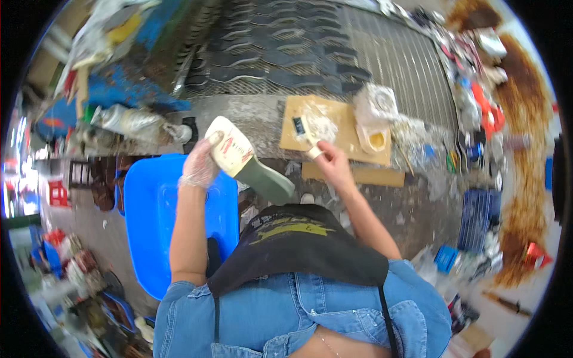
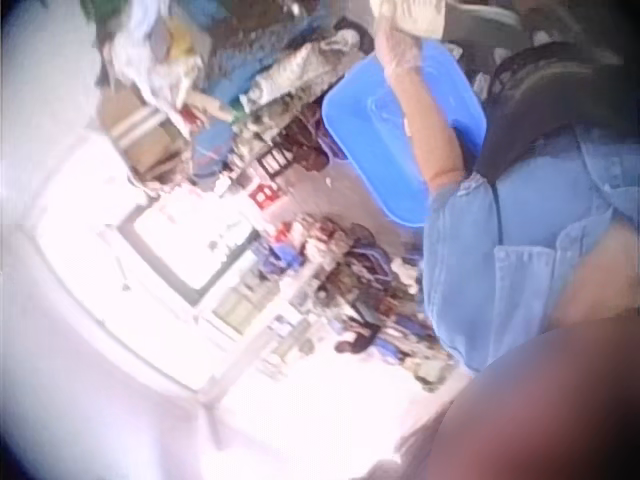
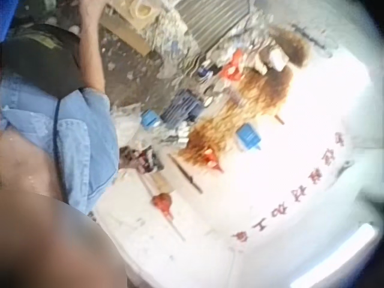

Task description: Apply adhesive to the surface of shoe soles using a brush.

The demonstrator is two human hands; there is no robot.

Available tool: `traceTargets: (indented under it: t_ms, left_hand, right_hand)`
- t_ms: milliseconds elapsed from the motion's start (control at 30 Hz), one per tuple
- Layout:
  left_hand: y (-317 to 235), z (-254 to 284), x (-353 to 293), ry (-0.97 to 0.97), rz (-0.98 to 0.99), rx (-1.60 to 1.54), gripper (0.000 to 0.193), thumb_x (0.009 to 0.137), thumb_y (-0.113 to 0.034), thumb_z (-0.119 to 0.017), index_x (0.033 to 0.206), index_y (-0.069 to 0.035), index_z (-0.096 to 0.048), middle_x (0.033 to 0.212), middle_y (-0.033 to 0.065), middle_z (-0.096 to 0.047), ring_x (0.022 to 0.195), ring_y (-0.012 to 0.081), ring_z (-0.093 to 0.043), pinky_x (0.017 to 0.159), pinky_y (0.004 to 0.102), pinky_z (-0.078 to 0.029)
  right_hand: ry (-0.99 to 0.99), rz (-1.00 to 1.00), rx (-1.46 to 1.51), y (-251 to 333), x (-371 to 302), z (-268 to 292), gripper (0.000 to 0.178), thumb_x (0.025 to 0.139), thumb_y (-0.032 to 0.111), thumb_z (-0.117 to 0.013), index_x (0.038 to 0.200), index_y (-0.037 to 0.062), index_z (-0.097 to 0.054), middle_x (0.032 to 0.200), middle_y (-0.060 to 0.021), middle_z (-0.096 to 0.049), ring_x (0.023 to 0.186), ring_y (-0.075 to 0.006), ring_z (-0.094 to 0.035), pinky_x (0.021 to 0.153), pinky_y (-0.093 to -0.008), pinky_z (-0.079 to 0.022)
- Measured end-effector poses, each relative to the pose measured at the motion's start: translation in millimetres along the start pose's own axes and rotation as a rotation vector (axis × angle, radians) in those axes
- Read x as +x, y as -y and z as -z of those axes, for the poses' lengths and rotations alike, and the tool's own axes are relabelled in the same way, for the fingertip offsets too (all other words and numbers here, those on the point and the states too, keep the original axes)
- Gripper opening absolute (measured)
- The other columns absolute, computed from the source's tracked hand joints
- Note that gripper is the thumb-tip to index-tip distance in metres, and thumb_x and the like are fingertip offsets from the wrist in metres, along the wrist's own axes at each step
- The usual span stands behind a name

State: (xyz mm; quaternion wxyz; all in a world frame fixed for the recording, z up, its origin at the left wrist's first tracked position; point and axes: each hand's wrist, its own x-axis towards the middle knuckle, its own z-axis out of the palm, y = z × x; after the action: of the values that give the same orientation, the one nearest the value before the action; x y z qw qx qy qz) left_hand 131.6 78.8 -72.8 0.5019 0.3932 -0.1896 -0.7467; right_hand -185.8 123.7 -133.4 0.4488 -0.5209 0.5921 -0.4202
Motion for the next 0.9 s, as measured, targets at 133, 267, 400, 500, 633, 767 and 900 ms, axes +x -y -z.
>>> traceTargets:
  t_ms: [133, 267, 400, 500, 633, 767, 900]
  left_hand:
    - [76.5, -19.3, 31.8, 0.124, 0.315, -0.104, 0.037, 0.090, -0.019, -0.062, 0.120, 0.000, -0.055, 0.107, 0.0127, -0.066, 0.099, 0.0262, -0.065, 0.091, 0.0434, -0.052]
    - [117.1, -31.0, 29.4, 0.267, 0.466, -0.028, 0.043, 0.089, -0.020, -0.063, 0.126, -0.001, -0.052, 0.112, 0.0131, -0.065, 0.103, 0.0264, -0.064, 0.093, 0.0431, -0.051]
    - [125.5, -31.2, 22.6, 0.417, 0.473, -0.131, 0.054, 0.088, -0.022, -0.062, 0.135, -0.002, -0.045, 0.127, 0.0128, -0.058, 0.116, 0.0252, -0.057, 0.101, 0.0413, -0.046]
    - [115.0, -25.0, 43.2, 0.073, 0.210, 0.096, 0.050, 0.090, -0.022, -0.059, 0.134, -0.003, -0.046, 0.126, 0.0120, -0.059, 0.114, 0.0251, -0.058, 0.099, 0.0405, -0.046]
    - [82.9, -15.8, 47.8, -0.094, 0.087, 0.148, 0.045, 0.089, -0.024, -0.061, 0.126, -0.001, -0.052, 0.117, 0.0118, -0.064, 0.107, 0.0231, -0.062, 0.091, 0.0390, -0.050]
    - [84.1, -2.9, 56.6, -0.107, 0.016, 0.213, 0.040, 0.088, -0.024, -0.062, 0.120, 0.000, -0.057, 0.112, 0.0111, -0.065, 0.100, 0.0217, -0.064, 0.086, 0.0360, -0.052]
    - [89.2, -13.9, 71.6, -0.065, -0.088, 0.341, 0.039, 0.086, -0.019, -0.061, 0.118, 0.002, -0.059, 0.112, 0.0102, -0.065, 0.098, 0.0185, -0.063, 0.086, 0.0321, -0.050]
  right_hand:
    - [-0.364, -0.102, -0.215, -25.9, -15.0, 107.7, 0.029, 0.087, 0.016, -0.061, 0.110, -0.0007, -0.066, 0.068, -0.0007, -0.059, 0.065, -0.0075, -0.052, 0.059, -0.0276, -0.044]
    - [-0.708, -0.147, -0.702, -45.7, -44.7, 178.7, 0.030, 0.082, 0.020, -0.067, 0.110, 0.0089, -0.069, 0.093, -0.0162, -0.071, 0.083, -0.0275, -0.069, 0.074, -0.0362, -0.052]
    - [-0.548, -0.371, -0.904, -49.2, -37.4, 174.1, 0.030, 0.080, 0.022, -0.068, 0.110, 0.0153, -0.070, 0.098, -0.0117, -0.070, 0.091, -0.0342, -0.066, 0.080, -0.0417, -0.052]
    - [-0.524, -0.166, -1.107, -63.3, -11.5, 167.1, 0.028, 0.078, 0.018, -0.067, 0.105, 0.0156, -0.069, 0.090, -0.0103, -0.066, 0.087, -0.0311, -0.066, 0.077, -0.0435, -0.052]
    - [-0.334, -0.268, -1.109, -54.0, -12.5, 171.7, 0.029, 0.078, 0.018, -0.067, 0.107, 0.0147, -0.068, 0.093, -0.0117, -0.067, 0.089, -0.0322, -0.065, 0.078, -0.0432, -0.051]
    - [-0.574, -0.253, -0.947, -66.3, -22.7, 175.7, 0.035, 0.079, 0.017, -0.067, 0.114, 0.0108, -0.065, 0.106, -0.0177, -0.067, 0.098, -0.0369, -0.063, 0.083, -0.0446, -0.050]
    - [-0.388, -0.185, -0.995, -68.2, -42.8, 138.7, 0.028, 0.082, 0.015, -0.063, 0.110, 0.0088, -0.064, 0.091, -0.0196, -0.068, 0.084, -0.0369, -0.066, 0.073, -0.0453, -0.051]
